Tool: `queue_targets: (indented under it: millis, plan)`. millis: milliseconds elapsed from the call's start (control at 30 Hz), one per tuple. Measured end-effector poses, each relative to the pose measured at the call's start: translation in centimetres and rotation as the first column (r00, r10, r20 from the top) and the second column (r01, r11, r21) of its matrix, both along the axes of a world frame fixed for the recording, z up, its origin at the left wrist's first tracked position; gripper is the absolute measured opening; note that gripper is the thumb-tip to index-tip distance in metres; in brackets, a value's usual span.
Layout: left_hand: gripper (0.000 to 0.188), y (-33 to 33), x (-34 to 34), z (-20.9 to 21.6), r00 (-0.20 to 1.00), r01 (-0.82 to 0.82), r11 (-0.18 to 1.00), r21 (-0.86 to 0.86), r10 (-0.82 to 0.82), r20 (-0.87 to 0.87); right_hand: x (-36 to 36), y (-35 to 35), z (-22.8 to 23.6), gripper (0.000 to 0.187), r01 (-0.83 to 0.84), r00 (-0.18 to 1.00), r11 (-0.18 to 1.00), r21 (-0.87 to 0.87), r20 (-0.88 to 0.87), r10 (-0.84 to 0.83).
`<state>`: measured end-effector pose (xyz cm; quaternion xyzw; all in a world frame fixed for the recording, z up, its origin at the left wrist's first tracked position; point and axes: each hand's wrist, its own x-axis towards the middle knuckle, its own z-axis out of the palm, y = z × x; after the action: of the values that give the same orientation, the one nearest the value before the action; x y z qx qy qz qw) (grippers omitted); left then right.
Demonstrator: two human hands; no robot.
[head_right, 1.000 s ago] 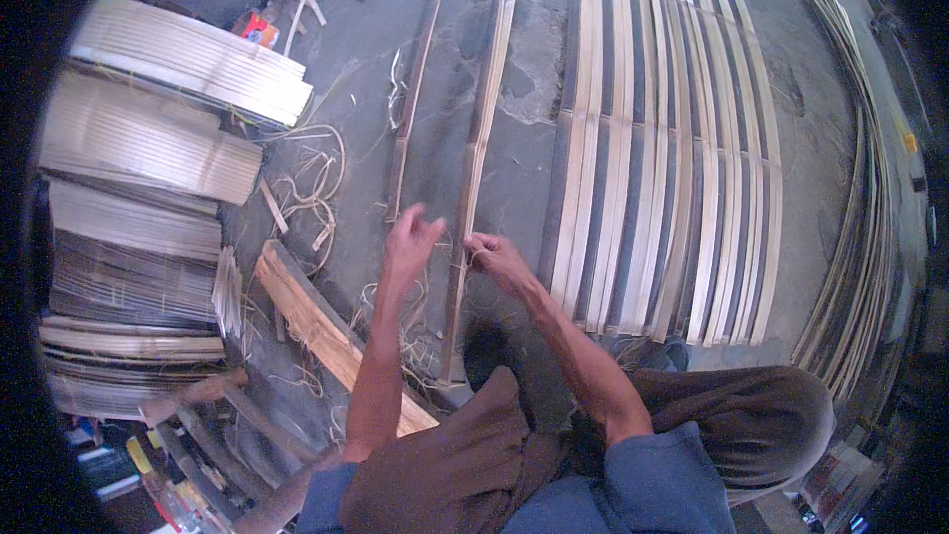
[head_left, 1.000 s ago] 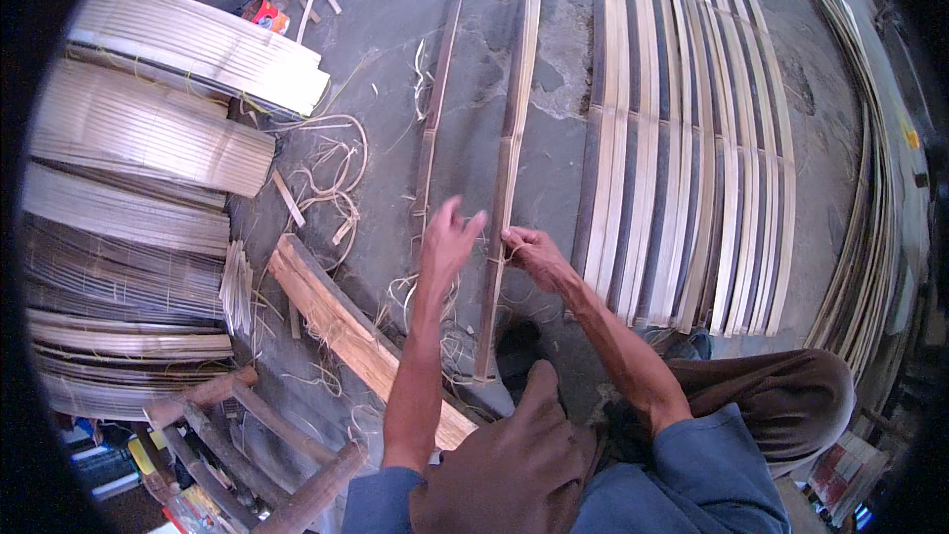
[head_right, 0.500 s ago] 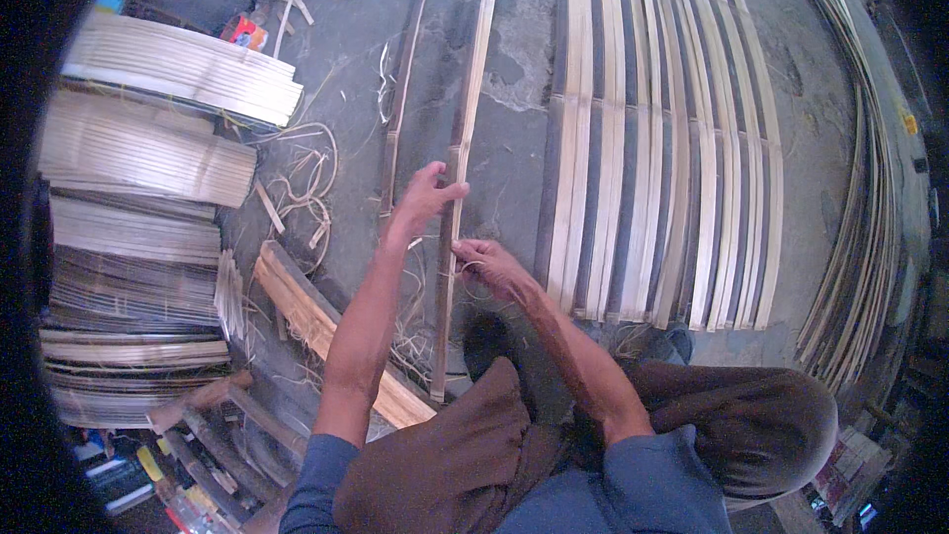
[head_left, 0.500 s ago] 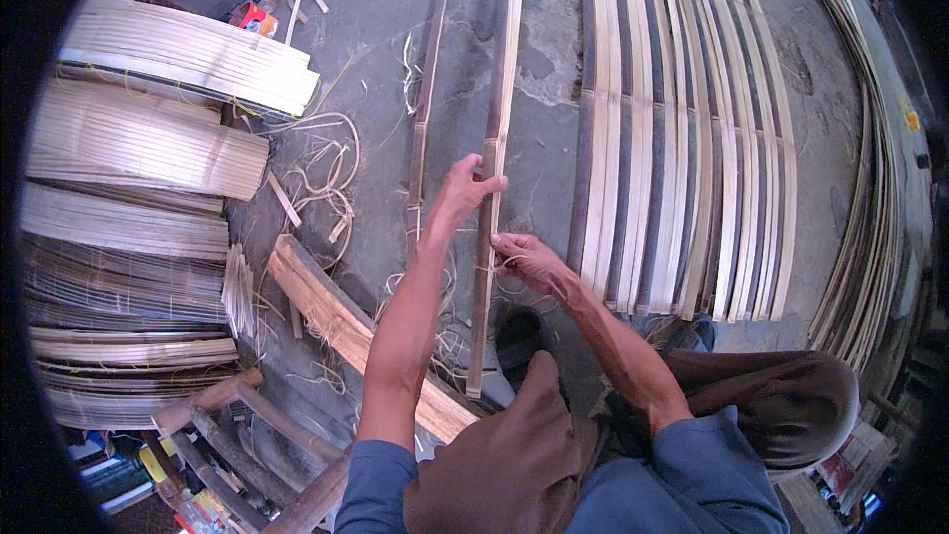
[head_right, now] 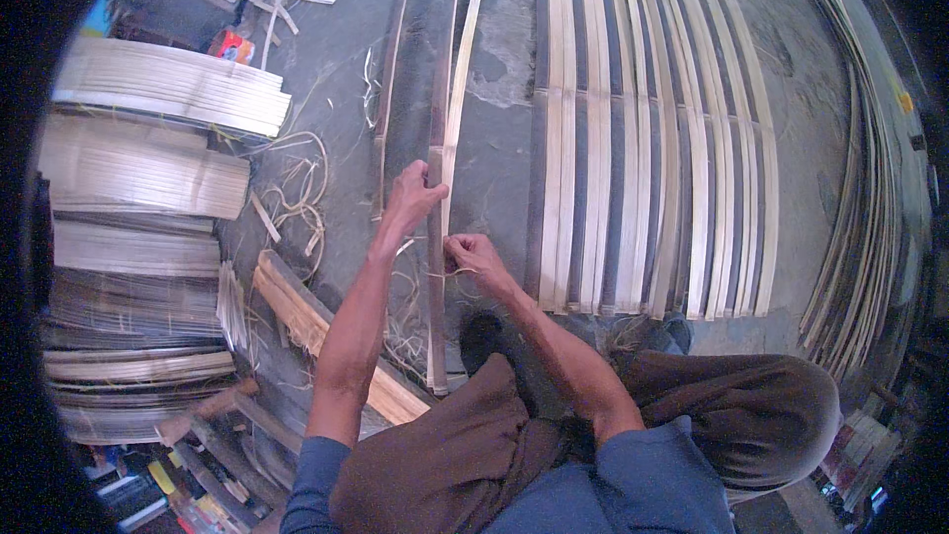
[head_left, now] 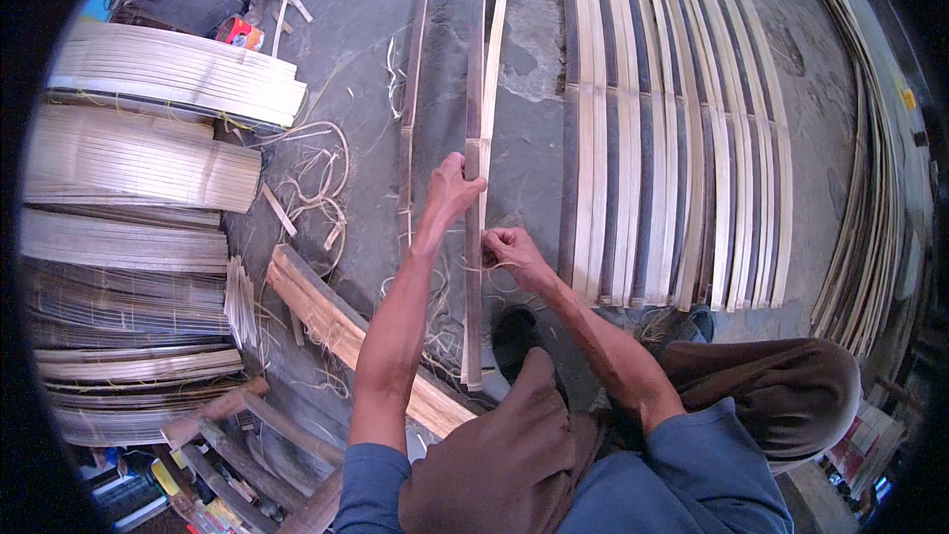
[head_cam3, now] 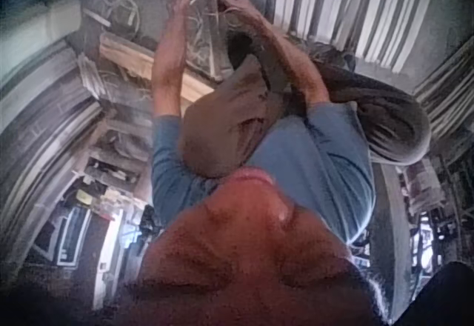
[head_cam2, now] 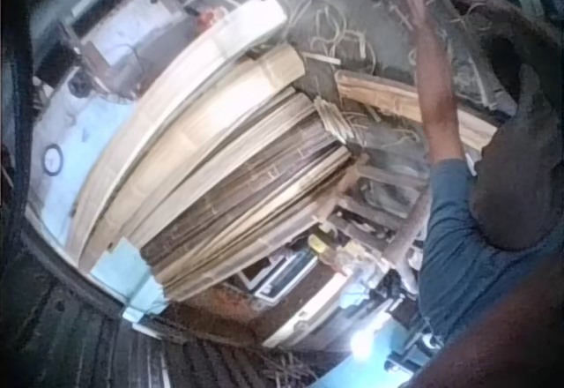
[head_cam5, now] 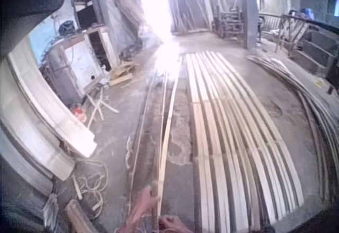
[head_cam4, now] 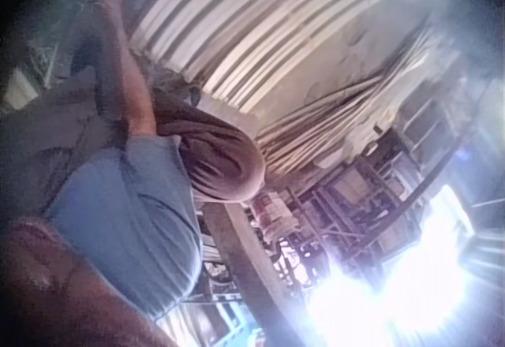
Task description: The person repeatedly picks up long thin wooden strips from a pile on the floor, inspects them by bending and turning, and places them back into the pile. The person handles the strips one at a time without using tools.
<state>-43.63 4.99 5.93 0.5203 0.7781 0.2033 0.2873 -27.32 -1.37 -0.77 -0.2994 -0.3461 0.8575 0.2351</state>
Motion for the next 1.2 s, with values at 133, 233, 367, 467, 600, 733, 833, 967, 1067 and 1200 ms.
queue_targets:
  millis: [133, 233, 367, 467, 600, 733, 833, 967, 1067, 1200]
  plan:
    - [0.033, -0.1, 0.2, -0.8, 0.99, 0.03, 0.998, -0.051, -0.022, 0.141, 0.5, -0.2, -0.9, 0.03, 0.006, 0.968, 1.0, -0.014, 0.252, -0.002]
    - [0.033, -0.2, -0.5, -1.7, 0.972, 0.022, 0.99, -0.14, 0.012, 0.236, 0.5, -0.2, -0.5, 0.027, -0.056, 0.951, 0.998, 0.013, 0.305, 0.049]
    - [0.03, 0.3, -1.2, -0.9, 0.91, 0.045, 0.965, -0.26, 0.068, 0.409, 0.6, -0.9, 2.0, 0.026, 0.165, 0.977, 0.986, -0.016, 0.14, -0.162]
    - [0.025, 1.3, 0.5, 2.2, 0.845, 0.024, 0.943, -0.333, 0.159, 0.511, 2.5, 0.0, 2.1, 0.026, 0.05, 0.983, 0.998, -0.033, 0.179, -0.043]
    - [0.023, 0.7, -0.6, 0.4, 0.798, 0.02, 0.955, -0.295, 0.163, 0.58, 3.1, -0.3, 3.4, 0.024, -0.272, 0.939, 0.956, 0.109, 0.247, 0.239]
    - [0.023, 1.3, -0.6, 0.6, 0.86, 0.097, 0.957, -0.275, 0.058, 0.507, 3.3, -0.6, 3.1, 0.024, -0.275, 0.934, 0.943, 0.185, 0.285, 0.216]
    - [0.024, 1.4, -0.5, 0.8, 0.868, 0.086, 0.96, -0.265, 0.059, 0.493, 3.2, -0.7, 2.7, 0.028, -0.238, 0.948, 0.965, 0.114, 0.244, 0.205]
    - [0.023, 1.1, -1.4, 0.1, 0.894, 0.105, 0.965, -0.241, 0.014, 0.447, 2.5, -0.7, 3.4, 0.021, -0.315, 0.88, 0.927, 0.206, 0.429, 0.204]
    - [0.023, 1.2, -0.5, 0.4, 0.904, 0.072, 0.965, -0.251, 0.043, 0.425, 2.0, -0.1, 5.5, 0.023, -0.426, 0.747, 0.84, 0.336, 0.655, 0.117]
    - [0.019, 1.8, 0.3, 1.3, 0.945, 0.095, 0.966, -0.24, -0.012, 0.326, 1.6, -0.8, 4.6, 0.025, -0.396, 0.682, 0.828, 0.397, 0.731, -0.024]
